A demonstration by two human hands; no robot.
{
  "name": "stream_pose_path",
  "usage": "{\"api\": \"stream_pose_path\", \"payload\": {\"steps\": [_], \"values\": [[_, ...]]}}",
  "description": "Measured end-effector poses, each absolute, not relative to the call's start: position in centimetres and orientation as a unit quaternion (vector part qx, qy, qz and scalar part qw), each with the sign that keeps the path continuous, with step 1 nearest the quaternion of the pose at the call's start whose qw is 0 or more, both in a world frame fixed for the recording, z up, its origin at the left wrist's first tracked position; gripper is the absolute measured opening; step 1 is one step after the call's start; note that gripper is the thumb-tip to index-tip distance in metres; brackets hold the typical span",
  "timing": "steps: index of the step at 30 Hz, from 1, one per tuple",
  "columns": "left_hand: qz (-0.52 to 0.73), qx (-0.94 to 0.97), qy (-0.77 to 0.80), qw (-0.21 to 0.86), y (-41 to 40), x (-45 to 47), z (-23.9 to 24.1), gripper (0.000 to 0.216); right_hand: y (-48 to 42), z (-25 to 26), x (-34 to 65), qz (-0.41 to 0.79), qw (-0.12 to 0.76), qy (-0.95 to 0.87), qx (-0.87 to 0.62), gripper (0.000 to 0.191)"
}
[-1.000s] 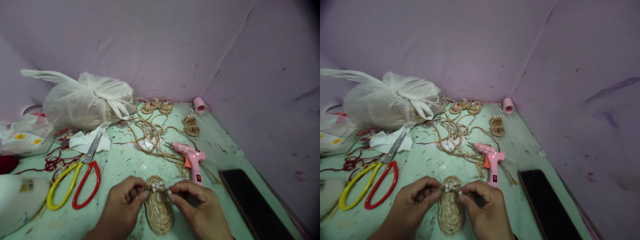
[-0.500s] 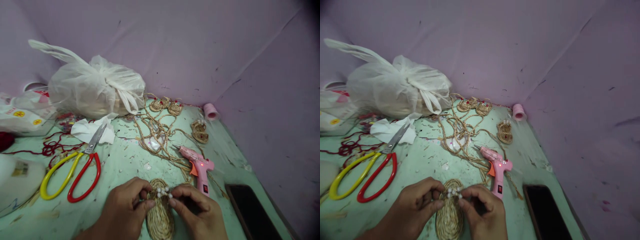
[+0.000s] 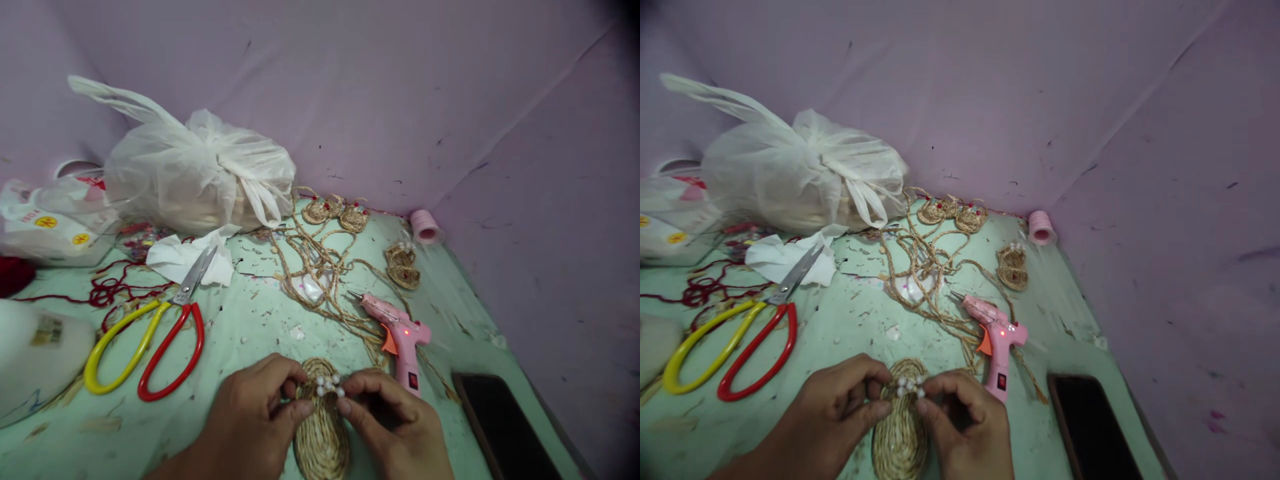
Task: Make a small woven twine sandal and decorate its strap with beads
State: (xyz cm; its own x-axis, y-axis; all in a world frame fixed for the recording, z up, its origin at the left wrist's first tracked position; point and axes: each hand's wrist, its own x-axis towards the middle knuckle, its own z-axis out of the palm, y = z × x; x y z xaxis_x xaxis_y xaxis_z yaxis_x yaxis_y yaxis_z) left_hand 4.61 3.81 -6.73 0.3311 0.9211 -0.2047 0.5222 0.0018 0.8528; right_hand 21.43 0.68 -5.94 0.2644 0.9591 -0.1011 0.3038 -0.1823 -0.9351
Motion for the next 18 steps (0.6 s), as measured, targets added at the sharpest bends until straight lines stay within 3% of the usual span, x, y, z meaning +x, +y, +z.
{"api": "stream_pose_path", "payload": {"steps": [9, 18], "values": [[0.219, 0.67, 0.543, 0.456, 3.88, 4.76, -6.56, 0.01, 0.48, -5.65, 21.48, 0.364, 0.466, -0.504, -0.629, 0.004], [0.247, 0.648, 0.557, 0.457, 3.8, 5.06, -6.05, 0.009, 0.67, -6.03, 21.53, 0.364, 0.479, -0.51, -0.614, 0.009]]}}
